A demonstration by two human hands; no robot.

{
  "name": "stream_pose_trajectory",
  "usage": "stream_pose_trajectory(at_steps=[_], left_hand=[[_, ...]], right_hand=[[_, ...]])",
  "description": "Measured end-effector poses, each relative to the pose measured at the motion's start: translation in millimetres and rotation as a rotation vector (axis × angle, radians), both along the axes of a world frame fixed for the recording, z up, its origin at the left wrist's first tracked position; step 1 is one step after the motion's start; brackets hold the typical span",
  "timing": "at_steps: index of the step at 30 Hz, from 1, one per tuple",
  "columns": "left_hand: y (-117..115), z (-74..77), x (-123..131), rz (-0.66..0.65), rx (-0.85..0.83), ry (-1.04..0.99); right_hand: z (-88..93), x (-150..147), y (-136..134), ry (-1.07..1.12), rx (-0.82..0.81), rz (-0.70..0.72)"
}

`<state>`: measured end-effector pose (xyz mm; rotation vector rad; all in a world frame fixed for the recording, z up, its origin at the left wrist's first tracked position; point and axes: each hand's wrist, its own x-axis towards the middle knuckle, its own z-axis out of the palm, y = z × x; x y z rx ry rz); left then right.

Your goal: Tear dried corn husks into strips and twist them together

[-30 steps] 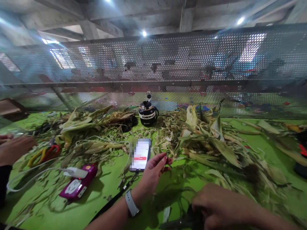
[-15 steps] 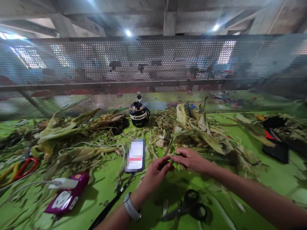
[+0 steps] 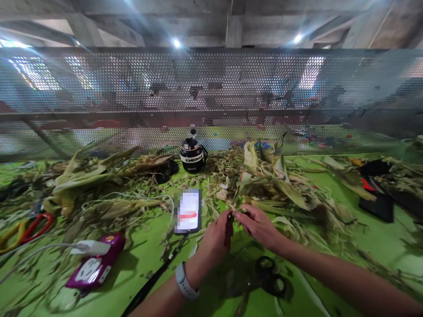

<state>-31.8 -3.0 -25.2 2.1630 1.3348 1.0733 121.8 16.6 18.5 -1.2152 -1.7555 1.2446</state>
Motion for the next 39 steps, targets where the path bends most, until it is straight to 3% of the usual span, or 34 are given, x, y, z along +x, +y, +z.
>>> stream_pose_trajectory(at_steps=[3, 10, 15, 24, 34, 39], left_hand=[[-0.3, 1.9, -1.4, -0.034, 0.006, -0.066], [-3.3, 11.5, 3.4, -0.093, -0.268, -0.259], [-7.2, 9.2, 5.4, -0.098, -0.35, -0.274], [-7.5, 10.3, 6.1, -0.128, -0.276, -0.323], [-5.0, 13.8, 4.9, -0.101, -0.321, -0.417], [-4.4, 11.2, 2.4, -0.058, -0.302, -0.438]], right_hand=[[2.2, 2.2, 1.9, 0.011, 0.002, 0.028], [8.6, 17.4, 7.8, 0.045, -0.115, 0.139], [2.7, 22.4, 2.0, 0.061, -0.116, 0.133], [-14.7, 24.0, 8.9, 0.155, -0.072, 0.144], [3.4, 43.0, 25.0, 0.249, -0.1, -0.017], [14.0, 54.2, 30.6, 0.323, -0.107, -0.004]])
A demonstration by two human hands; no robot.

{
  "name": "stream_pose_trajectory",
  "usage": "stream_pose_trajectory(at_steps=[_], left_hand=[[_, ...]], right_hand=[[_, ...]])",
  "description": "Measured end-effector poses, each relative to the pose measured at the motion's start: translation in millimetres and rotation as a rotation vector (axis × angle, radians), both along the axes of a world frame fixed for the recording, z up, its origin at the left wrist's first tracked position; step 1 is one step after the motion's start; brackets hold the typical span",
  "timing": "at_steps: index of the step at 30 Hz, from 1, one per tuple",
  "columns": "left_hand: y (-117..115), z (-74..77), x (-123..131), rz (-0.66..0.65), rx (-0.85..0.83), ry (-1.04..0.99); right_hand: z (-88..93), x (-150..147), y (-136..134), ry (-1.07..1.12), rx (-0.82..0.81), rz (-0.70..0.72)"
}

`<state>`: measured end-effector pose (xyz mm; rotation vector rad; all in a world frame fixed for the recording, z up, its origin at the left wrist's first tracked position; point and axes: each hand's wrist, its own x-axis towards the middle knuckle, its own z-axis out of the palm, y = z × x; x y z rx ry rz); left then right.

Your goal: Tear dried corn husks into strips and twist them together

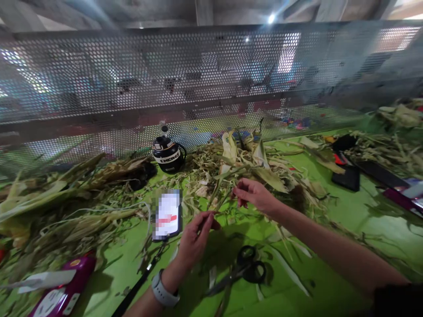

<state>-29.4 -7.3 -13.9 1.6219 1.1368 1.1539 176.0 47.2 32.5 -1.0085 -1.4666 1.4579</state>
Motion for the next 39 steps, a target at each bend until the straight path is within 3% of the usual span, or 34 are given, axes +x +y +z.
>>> stream_pose_trajectory(at_steps=[4, 8, 14, 18, 22, 26, 34, 39], left_hand=[[2.8, 4.9, -1.2, 0.031, 0.006, -0.021], [3.9, 19.8, 3.5, 0.076, 0.069, 0.046], [11.7, 33.3, 24.3, -0.037, 0.063, 0.126], [20.4, 35.7, 39.8, -0.009, 0.027, -0.045], [20.5, 39.4, 52.3, -0.09, -0.159, -0.327], [17.7, 36.9, 60.0, -0.128, -0.2, -0.4], [19.1, 29.2, 58.3, -0.073, -0.02, -0.206], [18.8, 18.8, 48.1, -0.078, 0.101, -0.054]], right_hand=[[8.6, 5.0, 2.1, 0.01, 0.021, 0.015], [13.5, 6.0, -0.6, -0.061, 0.012, 0.065], [6.4, 2.0, -7.6, -0.106, 0.028, 0.105], [8.1, 8.3, -10.6, -0.185, 0.114, 0.146], [12.9, 18.3, -9.7, -0.234, 0.269, 0.017], [12.1, 18.1, -7.1, -0.188, 0.347, -0.046], [21.6, 13.7, -8.6, -0.021, 0.114, -0.025], [15.6, 13.9, -8.1, 0.036, -0.018, -0.015]])
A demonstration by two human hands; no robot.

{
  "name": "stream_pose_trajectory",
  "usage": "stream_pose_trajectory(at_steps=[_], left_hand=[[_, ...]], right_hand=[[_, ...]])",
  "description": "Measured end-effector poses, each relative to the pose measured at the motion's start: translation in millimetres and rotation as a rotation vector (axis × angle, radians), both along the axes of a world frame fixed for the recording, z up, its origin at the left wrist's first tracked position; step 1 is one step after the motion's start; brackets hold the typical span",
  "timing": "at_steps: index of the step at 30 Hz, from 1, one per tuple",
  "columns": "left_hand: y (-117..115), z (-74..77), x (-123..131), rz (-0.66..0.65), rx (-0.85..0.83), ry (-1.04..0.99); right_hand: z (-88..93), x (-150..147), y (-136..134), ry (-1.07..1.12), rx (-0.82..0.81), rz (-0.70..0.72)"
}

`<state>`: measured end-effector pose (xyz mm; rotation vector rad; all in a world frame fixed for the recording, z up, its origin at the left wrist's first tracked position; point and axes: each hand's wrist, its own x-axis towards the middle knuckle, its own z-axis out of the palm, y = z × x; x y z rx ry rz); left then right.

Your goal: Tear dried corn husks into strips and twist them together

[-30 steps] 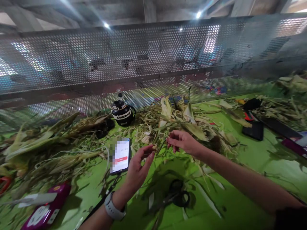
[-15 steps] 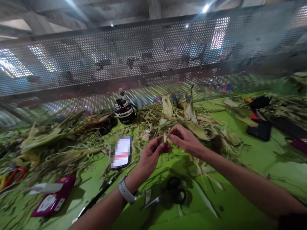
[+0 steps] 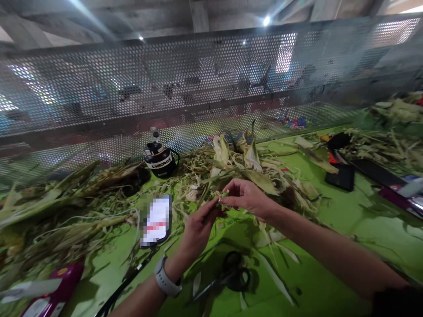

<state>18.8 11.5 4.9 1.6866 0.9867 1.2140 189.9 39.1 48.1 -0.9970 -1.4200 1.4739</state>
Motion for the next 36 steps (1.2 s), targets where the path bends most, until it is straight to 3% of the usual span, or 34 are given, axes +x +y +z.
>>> stream_pose_trajectory(at_steps=[4, 7, 9, 13, 16, 18, 22, 24, 30, 36], left_hand=[[-3.4, -3.2, -16.8, -0.054, -0.051, 0.043], [6.9, 7.9, -32.2, 0.052, -0.131, 0.004], [26.8, 20.8, -42.0, 0.166, -0.155, -0.013], [87.5, 41.4, -55.8, 0.34, -0.109, -0.039], [125.0, 40.8, -55.6, 0.437, -0.199, 0.28], [140.0, 35.5, -48.6, 0.443, -0.178, 0.354], [160.1, 26.9, -19.5, 0.326, -0.079, 0.469], [170.1, 23.8, -0.2, 0.274, -0.022, 0.521], [178.8, 4.6, 42.0, 0.254, 0.142, 0.665], [169.2, 2.5, 44.3, 0.361, 0.184, 0.997]], right_hand=[[-5.9, -0.2, -1.7, -0.061, 0.035, 0.128], [-5.4, 0.0, -1.8, -0.112, 0.039, 0.192], [-4.1, 0.2, -0.3, -0.111, 0.006, 0.213], [-4.0, 2.0, 2.6, -0.117, 0.005, 0.21], [-3.1, 8.9, 6.0, -0.144, 0.042, 0.169], [0.8, 17.9, 14.3, -0.149, 0.091, 0.103], [14.2, 41.6, 59.1, -0.221, 0.189, -0.207], [17.7, 49.9, 93.4, -0.42, 0.162, -0.339], [-2.6, 36.4, 182.4, -0.627, 0.185, -0.429], [-31.0, 13.6, 204.8, -0.656, 0.244, -0.495]])
